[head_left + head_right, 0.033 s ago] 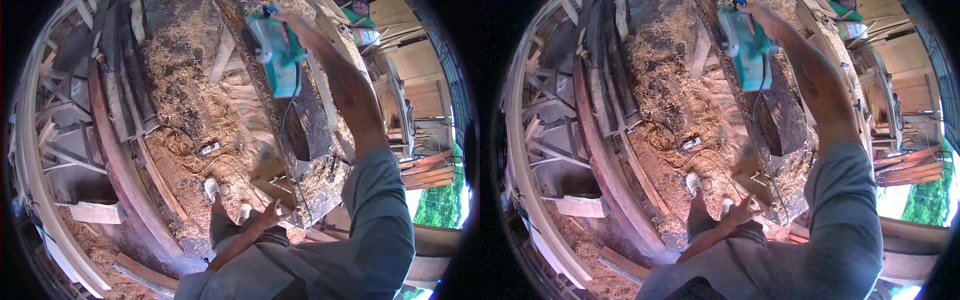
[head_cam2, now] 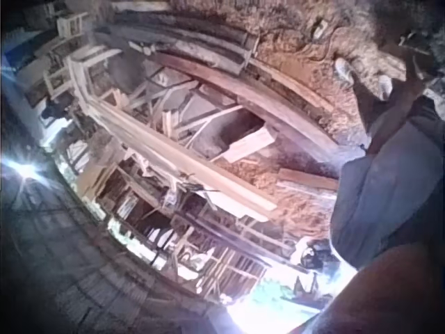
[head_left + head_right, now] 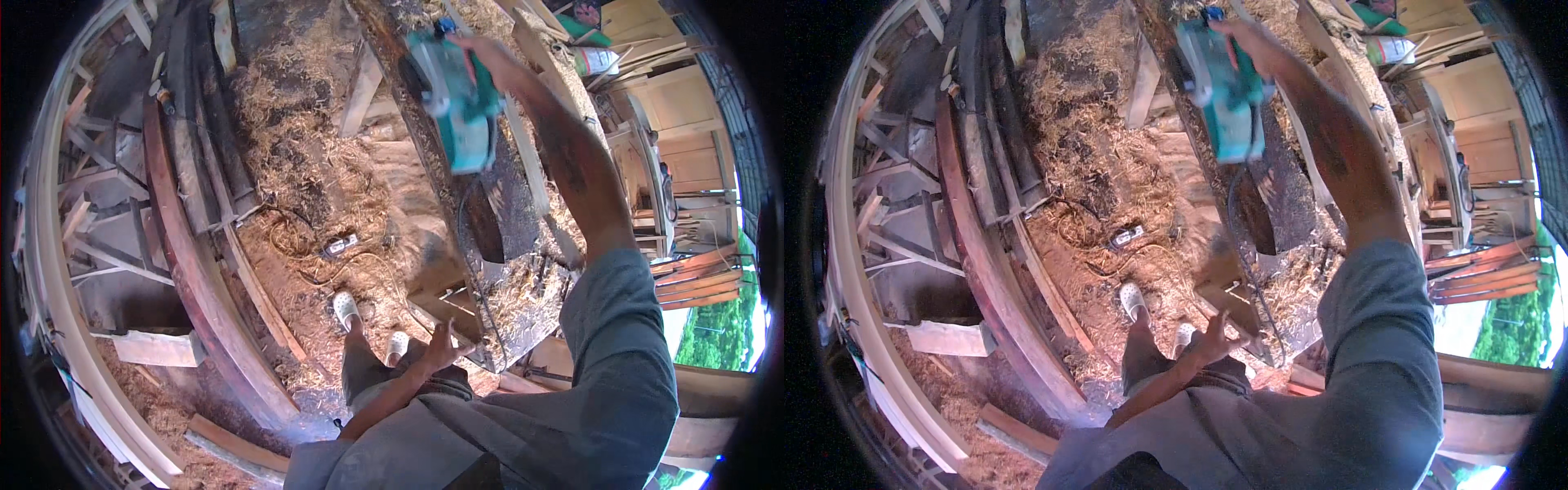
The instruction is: The person uses an electric planer to smooth a long piece of timber by moving it along the surface repeatedly. They then sit down and use a handheld tool to scrape and shave a smaller piece of wood held in their hands.
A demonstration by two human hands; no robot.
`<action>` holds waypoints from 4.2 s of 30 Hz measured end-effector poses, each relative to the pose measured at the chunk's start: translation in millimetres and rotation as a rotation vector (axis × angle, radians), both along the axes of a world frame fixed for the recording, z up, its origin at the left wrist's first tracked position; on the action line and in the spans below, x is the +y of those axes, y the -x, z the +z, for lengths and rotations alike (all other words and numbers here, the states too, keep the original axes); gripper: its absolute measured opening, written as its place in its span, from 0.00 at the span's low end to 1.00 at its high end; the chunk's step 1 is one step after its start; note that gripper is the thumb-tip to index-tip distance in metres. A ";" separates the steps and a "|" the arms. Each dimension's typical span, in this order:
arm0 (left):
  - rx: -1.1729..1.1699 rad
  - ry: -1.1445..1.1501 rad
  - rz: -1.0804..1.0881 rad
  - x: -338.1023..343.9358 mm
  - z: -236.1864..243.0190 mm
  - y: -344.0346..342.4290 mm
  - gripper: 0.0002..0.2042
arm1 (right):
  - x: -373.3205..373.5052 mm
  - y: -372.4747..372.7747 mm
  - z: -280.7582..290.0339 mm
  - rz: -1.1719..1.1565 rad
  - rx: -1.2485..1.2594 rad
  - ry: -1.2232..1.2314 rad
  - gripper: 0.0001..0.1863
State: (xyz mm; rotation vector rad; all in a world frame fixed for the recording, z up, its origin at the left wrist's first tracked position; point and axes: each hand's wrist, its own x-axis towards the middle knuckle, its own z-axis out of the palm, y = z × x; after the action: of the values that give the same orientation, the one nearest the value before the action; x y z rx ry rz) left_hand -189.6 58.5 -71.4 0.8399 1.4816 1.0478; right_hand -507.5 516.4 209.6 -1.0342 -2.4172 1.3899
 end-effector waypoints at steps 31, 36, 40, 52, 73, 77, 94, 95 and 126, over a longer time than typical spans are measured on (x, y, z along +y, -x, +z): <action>-0.879 0.122 -0.729 59.9 -19.5 50.8 0.38 | -29.4 -41.5 17.7 -0.375 -0.094 0.290 0.21; -0.821 0.095 -0.356 30.1 8.5 169.3 0.35 | 76.9 116.9 -4.5 -0.102 0.005 0.136 0.27; -0.341 0.182 0.281 35.5 136.6 334.5 0.32 | 133.8 209.7 -3.3 -0.121 0.098 0.116 0.29; 0.555 0.352 -0.012 -16.2 25.2 444.5 0.25 | 48.2 72.1 5.7 -0.193 -0.064 0.050 0.21; 0.347 -0.559 -0.006 493.7 235.4 507.8 0.12 | 11.3 11.8 54.3 -0.315 -0.157 0.319 0.26; 0.256 -0.487 0.000 565.3 239.0 611.6 0.10 | 87.6 111.1 54.0 -0.259 -0.172 0.364 0.24; 0.820 -0.742 -0.054 873.0 181.9 1223.3 0.22 | 434.6 715.9 -40.3 0.193 0.366 -0.412 0.20; 0.900 -0.803 -0.106 875.6 185.1 1234.4 0.21 | 435.3 720.7 -40.4 0.171 0.448 -0.384 0.20; 0.182 -0.909 -0.489 561.5 203.9 483.3 0.08 | 18.9 -14.0 53.1 -0.684 -0.329 0.329 0.28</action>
State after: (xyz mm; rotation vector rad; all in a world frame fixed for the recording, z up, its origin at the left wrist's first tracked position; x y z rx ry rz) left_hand -672.9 619.9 132.5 1.8647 0.8051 1.2748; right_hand -493.5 535.2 262.6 -2.0572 -1.7257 1.4429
